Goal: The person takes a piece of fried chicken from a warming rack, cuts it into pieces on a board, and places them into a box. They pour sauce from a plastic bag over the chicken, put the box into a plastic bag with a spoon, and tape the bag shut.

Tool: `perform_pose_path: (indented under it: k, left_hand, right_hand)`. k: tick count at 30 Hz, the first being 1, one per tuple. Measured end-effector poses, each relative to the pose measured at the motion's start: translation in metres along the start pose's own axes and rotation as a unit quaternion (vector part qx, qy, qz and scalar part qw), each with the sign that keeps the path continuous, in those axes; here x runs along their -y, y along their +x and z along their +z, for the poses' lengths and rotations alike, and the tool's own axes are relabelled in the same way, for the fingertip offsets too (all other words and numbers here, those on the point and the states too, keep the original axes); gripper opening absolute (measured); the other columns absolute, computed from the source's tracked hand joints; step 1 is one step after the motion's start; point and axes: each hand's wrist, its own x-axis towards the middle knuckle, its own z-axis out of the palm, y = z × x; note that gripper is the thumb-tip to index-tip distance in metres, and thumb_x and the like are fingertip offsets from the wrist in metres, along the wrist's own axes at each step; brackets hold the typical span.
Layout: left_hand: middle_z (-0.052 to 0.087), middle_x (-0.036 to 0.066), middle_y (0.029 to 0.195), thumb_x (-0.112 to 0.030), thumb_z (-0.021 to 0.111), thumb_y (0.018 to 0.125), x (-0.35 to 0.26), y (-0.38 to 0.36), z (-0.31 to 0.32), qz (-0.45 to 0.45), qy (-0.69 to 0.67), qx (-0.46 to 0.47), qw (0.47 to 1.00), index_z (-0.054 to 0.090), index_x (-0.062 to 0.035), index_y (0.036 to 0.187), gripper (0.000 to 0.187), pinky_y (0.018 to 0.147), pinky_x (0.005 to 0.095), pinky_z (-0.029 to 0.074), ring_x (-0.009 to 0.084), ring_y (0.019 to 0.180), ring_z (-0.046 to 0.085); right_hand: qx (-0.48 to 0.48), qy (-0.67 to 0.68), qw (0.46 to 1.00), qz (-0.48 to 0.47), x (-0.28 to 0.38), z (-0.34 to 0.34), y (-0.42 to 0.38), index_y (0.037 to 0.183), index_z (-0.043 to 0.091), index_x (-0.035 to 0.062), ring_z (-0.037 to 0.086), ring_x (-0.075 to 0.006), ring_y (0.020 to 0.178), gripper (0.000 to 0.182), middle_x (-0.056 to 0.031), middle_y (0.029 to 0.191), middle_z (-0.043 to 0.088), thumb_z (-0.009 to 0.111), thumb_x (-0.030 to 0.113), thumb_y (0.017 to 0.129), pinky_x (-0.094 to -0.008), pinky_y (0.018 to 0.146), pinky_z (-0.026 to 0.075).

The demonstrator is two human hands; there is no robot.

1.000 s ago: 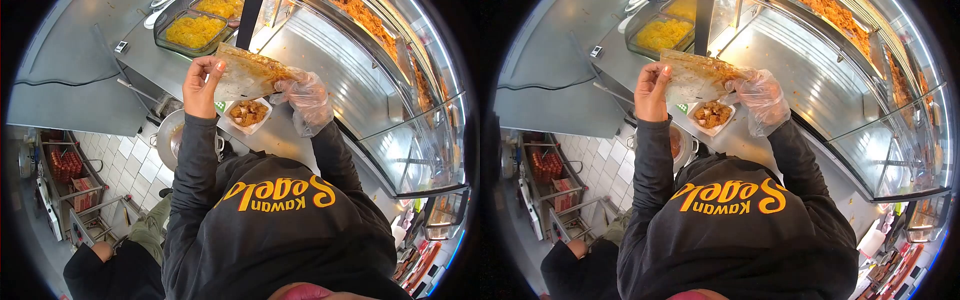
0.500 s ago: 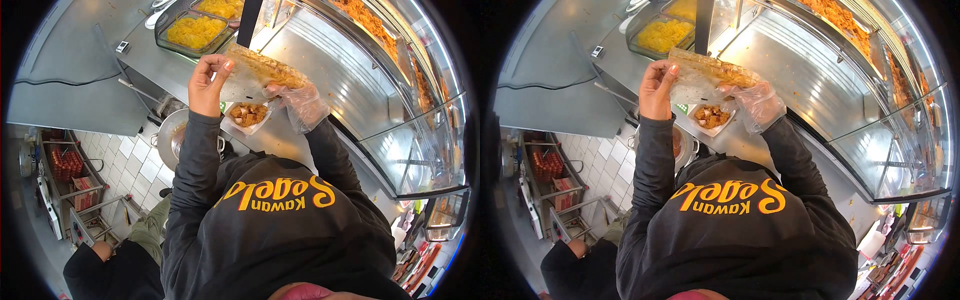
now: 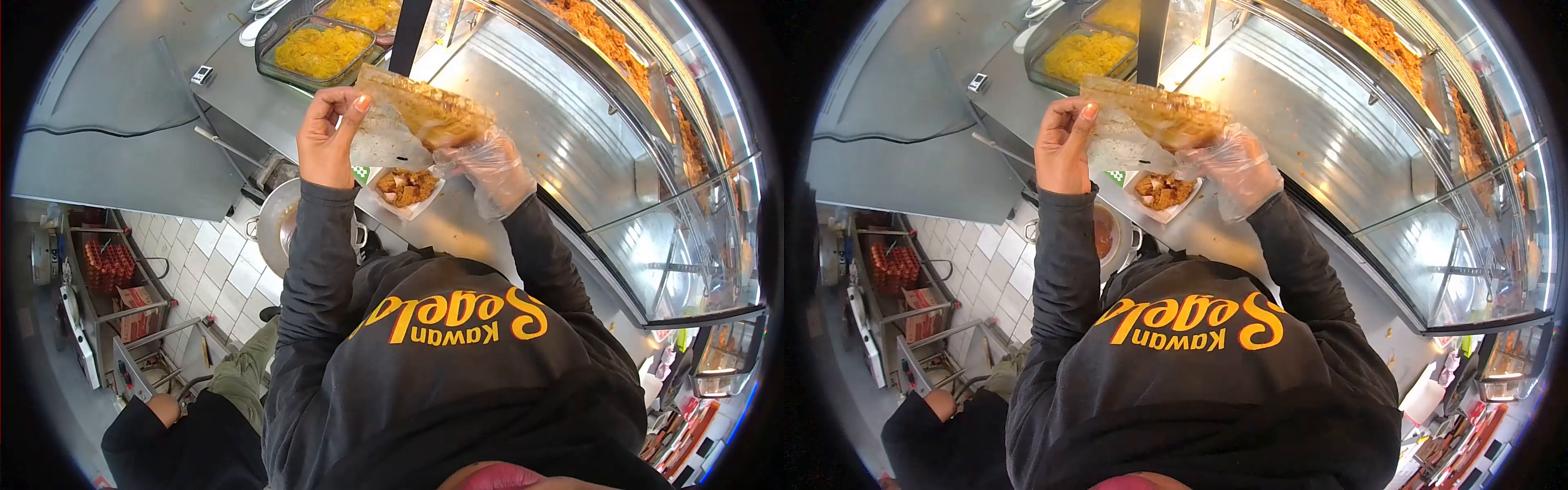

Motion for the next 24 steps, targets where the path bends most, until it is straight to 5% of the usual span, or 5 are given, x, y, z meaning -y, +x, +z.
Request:
perform_pose_path:
  k: [2,4,20,22,24]
  left_hand:
    - [0.056,-0.002,0.084,-0.008,0.067,0.080,-0.003,0.001,0.000,-0.006,-0.010,0.008,1.000,0.058,-0.0041,0.088,0.012,0.074,0.0201,0.038,0.0059,0.079,0.048]
    - [0.056,-0.002,0.083,-0.008,0.067,0.080,-0.004,0.004,0.001,-0.020,-0.020,0.033,0.999,0.058,-0.0040,0.089,0.013,0.073,0.0198,0.039,0.0052,0.079,0.048]
    - [0.057,-0.002,0.082,-0.006,0.066,0.080,-0.003,0.016,0.003,-0.004,-0.052,0.039,0.998,0.059,-0.0045,0.089,0.012,0.072,0.0193,0.039,0.0048,0.076,0.050]
    - [0.057,-0.002,0.082,-0.007,0.066,0.080,-0.006,0.015,0.002,0.002,-0.049,0.026,0.998,0.059,-0.0045,0.089,0.012,0.072,0.0195,0.039,0.0052,0.077,0.049]
    - [0.056,-0.002,0.082,-0.007,0.066,0.081,-0.009,0.015,-0.002,0.009,-0.031,0.021,0.999,0.058,-0.0046,0.089,0.012,0.072,0.0195,0.039,0.0053,0.077,0.049]
  right_hand:
    - [0.023,0.079,0.996,0.031,0.000,0.001,0.001,0.106,0.060,0.0047,0.060,-0.0099,0.078,0.030,-0.0039,0.090,0.065,0.068,0.011,0.078,-0.0236,0.064,0.047]
    - [0.045,0.088,0.994,0.055,0.009,0.005,0.002,0.112,0.054,-0.0008,0.058,-0.0126,0.089,0.039,-0.0044,0.098,0.062,0.068,0.003,0.075,-0.0286,0.080,0.047]
    - [0.029,0.115,0.993,0.014,-0.005,0.009,0.021,0.119,0.051,0.0007,0.059,-0.0138,0.092,0.047,-0.0073,0.105,0.062,0.068,0.002,0.075,-0.0268,0.080,0.049]
    - [0.023,-0.102,0.992,-0.071,-0.005,0.013,0.024,0.105,0.063,0.0112,0.061,-0.0167,0.089,0.027,-0.0043,0.104,0.064,0.064,0.013,0.079,-0.0283,0.079,0.049]
    - [0.041,-0.235,0.961,-0.143,-0.012,0.011,0.028,0.105,0.064,0.0150,0.062,-0.0176,0.089,0.027,-0.0031,0.104,0.064,0.064,0.012,0.078,-0.0290,0.081,0.049]
